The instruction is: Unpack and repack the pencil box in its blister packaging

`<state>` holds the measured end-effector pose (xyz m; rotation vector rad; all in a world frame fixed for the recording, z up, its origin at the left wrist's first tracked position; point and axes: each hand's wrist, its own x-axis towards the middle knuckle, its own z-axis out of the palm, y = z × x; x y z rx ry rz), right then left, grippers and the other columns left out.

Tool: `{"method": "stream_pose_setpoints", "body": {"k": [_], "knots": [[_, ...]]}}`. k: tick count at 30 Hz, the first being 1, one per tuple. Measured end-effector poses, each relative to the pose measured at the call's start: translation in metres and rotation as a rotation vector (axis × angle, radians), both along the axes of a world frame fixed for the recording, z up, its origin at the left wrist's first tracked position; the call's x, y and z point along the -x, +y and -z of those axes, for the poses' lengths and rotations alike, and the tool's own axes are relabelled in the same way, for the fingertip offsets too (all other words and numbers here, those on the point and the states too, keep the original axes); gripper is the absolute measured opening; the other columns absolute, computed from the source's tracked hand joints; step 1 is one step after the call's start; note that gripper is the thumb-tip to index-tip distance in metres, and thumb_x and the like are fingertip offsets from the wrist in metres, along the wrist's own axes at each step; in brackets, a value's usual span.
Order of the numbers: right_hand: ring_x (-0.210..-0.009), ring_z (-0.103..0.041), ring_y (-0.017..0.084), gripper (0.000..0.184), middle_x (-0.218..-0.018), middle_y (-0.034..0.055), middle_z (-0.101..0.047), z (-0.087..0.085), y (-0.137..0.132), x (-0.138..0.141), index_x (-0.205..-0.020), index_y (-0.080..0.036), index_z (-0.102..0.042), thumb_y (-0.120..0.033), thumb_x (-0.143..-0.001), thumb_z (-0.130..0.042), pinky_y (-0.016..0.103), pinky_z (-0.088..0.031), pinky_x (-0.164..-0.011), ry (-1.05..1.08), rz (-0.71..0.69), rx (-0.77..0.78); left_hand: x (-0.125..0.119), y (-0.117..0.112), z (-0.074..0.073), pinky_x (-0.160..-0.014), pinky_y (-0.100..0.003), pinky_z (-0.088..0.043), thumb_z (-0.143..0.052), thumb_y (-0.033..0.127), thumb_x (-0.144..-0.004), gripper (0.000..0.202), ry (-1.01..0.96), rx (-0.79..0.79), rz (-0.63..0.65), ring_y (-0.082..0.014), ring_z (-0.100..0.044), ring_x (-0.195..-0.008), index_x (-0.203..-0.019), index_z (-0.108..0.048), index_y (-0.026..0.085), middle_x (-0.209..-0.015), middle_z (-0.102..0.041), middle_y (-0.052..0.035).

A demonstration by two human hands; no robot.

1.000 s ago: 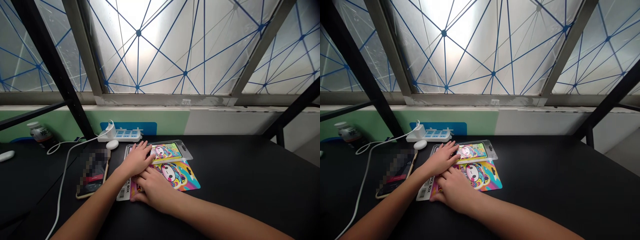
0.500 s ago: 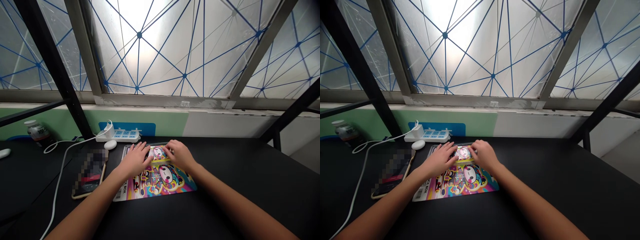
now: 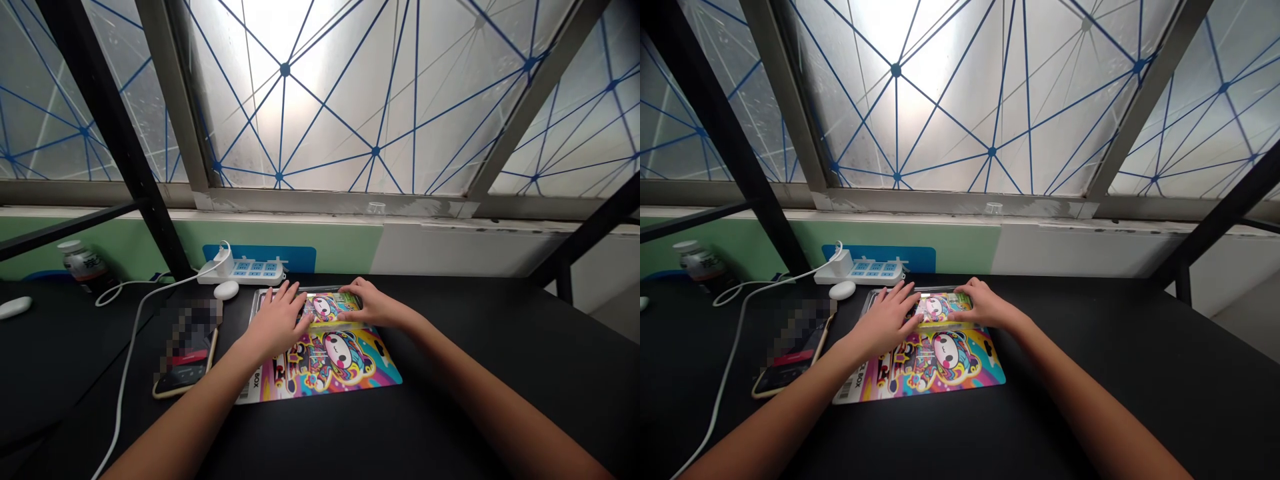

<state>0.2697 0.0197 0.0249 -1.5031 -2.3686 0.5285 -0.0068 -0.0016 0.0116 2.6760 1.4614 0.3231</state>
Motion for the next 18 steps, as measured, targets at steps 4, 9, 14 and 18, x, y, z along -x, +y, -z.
{"method": "stream_pose_setpoints", "body": {"k": [4, 9, 14, 18], "knots": [[-0.107, -0.056, 0.028, 0.066, -0.112, 0.0089, -0.053, 0.003, 0.003, -0.001, -0.123, -0.023, -0.064, -0.061, -0.072, -0.077, 0.04, -0.05, -0.094, 0.005, 0.009, -0.01, -0.001, -0.001, -0.002, -0.116, -0.066, -0.015, -0.032, 0.053, -0.101, 0.055, 0.008, -0.025, -0.001, -0.0351, -0.021, -0.15, -0.143, -0.049, 0.022, -0.161, -0.032, -0.0135], [-0.11, -0.052, 0.031, 0.063, -0.114, 0.0109, -0.052, 0.003, 0.0, 0.003, -0.116, -0.022, -0.064, -0.06, -0.068, -0.081, 0.045, -0.047, -0.095, -0.019, 0.046, -0.063, -0.001, -0.005, -0.004, -0.116, -0.068, -0.013, -0.034, 0.053, -0.1, 0.053, -0.009, -0.052, 0.01, -0.0346, -0.028, -0.148, -0.142, -0.049, 0.023, -0.158, -0.038, -0.0132], [-0.108, -0.05, 0.031, 0.061, -0.116, 0.0103, -0.054, -0.001, -0.005, 0.008, -0.11, -0.024, -0.061, -0.054, -0.063, -0.085, 0.046, -0.046, -0.092, -0.05, 0.064, -0.151, -0.002, -0.009, -0.008, -0.116, -0.066, -0.014, -0.041, 0.051, -0.099, 0.053, -0.057, -0.13, 0.009, -0.0339, -0.039, -0.141, -0.144, -0.046, 0.023, -0.15, -0.049, -0.012], [-0.106, -0.051, 0.03, 0.06, -0.11, 0.0082, -0.058, -0.003, -0.009, 0.013, -0.104, -0.024, -0.056, -0.051, -0.06, -0.088, 0.043, -0.046, -0.088, -0.047, 0.071, -0.212, 0.005, -0.007, -0.017, -0.118, -0.062, -0.013, -0.043, 0.055, -0.099, 0.056, -0.099, -0.208, -0.009, -0.0318, -0.049, -0.133, -0.145, -0.044, 0.023, -0.142, -0.058, -0.011]]}}
